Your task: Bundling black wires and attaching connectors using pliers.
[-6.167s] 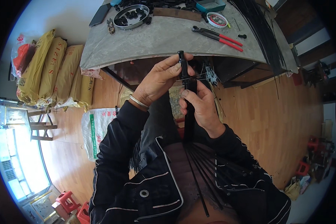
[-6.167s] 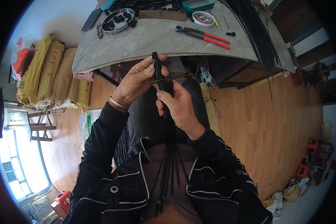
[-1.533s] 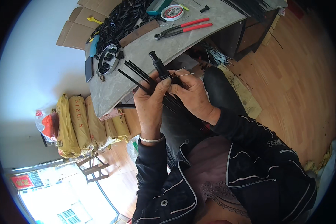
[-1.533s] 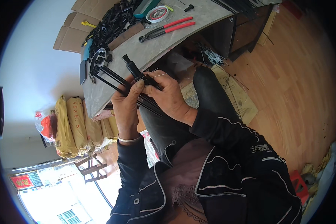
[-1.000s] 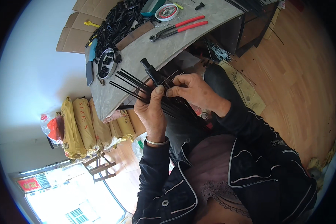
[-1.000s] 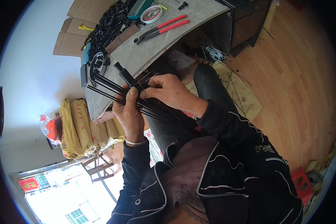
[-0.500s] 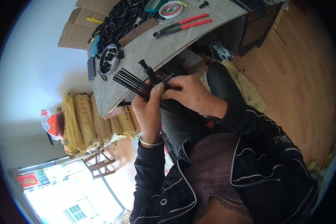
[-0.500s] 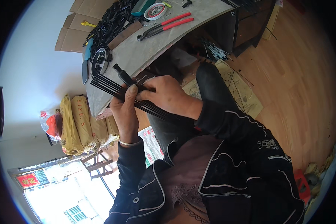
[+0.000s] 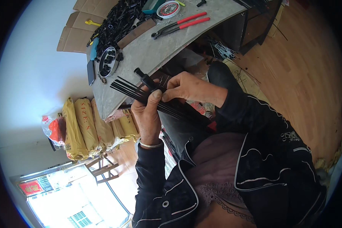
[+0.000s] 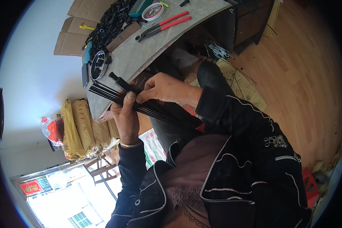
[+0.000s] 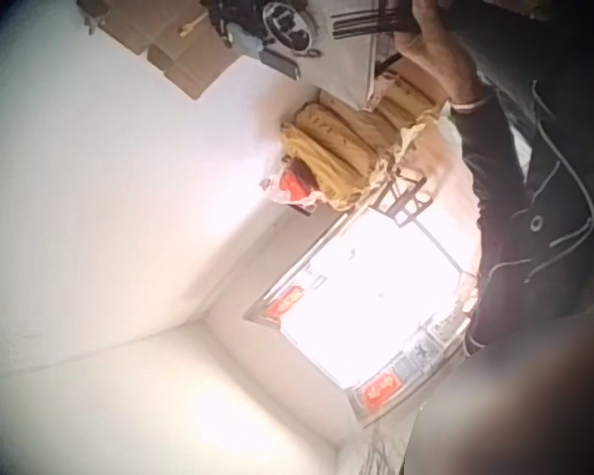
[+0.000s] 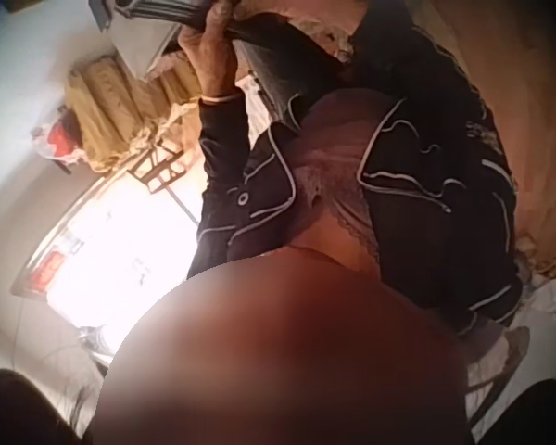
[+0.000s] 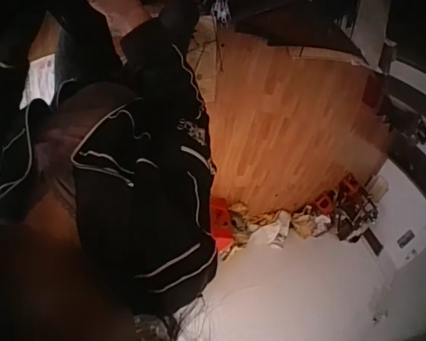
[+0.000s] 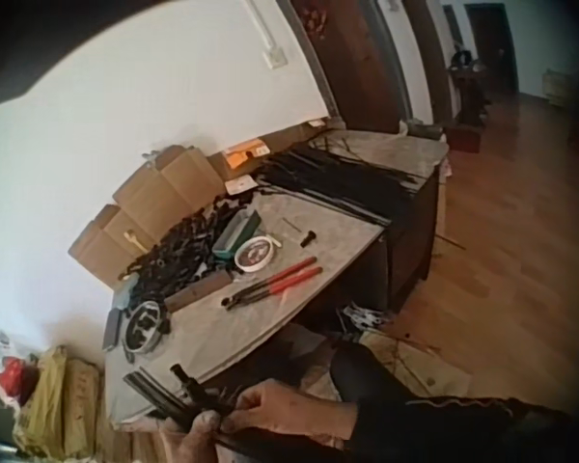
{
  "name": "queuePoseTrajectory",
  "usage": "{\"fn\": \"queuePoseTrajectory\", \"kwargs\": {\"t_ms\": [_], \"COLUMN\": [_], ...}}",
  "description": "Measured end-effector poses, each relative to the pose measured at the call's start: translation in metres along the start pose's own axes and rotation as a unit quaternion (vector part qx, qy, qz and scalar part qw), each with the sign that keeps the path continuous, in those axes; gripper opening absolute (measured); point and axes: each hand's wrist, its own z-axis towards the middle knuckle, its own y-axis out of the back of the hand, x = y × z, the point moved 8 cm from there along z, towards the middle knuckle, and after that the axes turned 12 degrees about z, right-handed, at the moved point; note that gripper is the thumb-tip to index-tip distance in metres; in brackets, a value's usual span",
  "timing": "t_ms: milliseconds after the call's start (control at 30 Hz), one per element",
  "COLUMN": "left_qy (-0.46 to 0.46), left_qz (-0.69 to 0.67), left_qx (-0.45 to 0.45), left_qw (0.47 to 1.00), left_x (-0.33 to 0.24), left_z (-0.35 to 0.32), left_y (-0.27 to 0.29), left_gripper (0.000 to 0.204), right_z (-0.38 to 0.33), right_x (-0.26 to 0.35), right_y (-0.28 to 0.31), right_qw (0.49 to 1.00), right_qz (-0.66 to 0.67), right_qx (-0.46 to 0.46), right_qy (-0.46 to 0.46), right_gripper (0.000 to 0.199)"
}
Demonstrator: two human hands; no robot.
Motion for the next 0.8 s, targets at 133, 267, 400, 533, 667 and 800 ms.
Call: {"fn": "queuePoseTrajectory", "kwargs": {"t_ms": [133, 267, 400, 533, 667, 800], "left_qy": [0.014, 0.019, 0.014, 0.029, 0.053, 0.027], "left_qz": [-0.087, -0.089, -0.087, -0.106, -0.128, -0.088], "left_qx": [0.019, 0.03, 0.047, 0.049, 0.054, 0.081], "left_qw": [0.996, 0.995, 0.995, 0.993, 0.989, 0.992], "left_x": [0.003, 0.004, 0.004, 0.005, 0.009, 0.002], "left_z": [0.007, 0.009, 0.005, 0.004, 0.004, 0.009], "left_y": [-0.003, -0.009, -0.007, -0.008, -0.008, -0.011], "left_gripper": [0.031, 0.032, 0.032, 0.032, 0.033, 0.035], "right_z": [-0.011, -0.012, -0.009, -0.006, -0.013, -0.014], "right_x": [0.02, 0.016, 0.006, 0.0, 0.009, 0.013], "right_y": [-0.003, 0.006, 0.008, 0.009, 0.005, 0.006], "right_qw": [0.988, 0.992, 0.999, 0.998, 0.999, 0.999], "right_qz": [-0.103, -0.087, -0.002, 0.031, -0.021, -0.019], "right_qx": [-0.054, -0.057, -0.045, -0.023, -0.046, -0.033], "right_qy": [0.097, 0.067, 0.028, -0.049, -0.008, -0.023], "right_gripper": [0.039, 0.037, 0.039, 0.039, 0.039, 0.038]}}
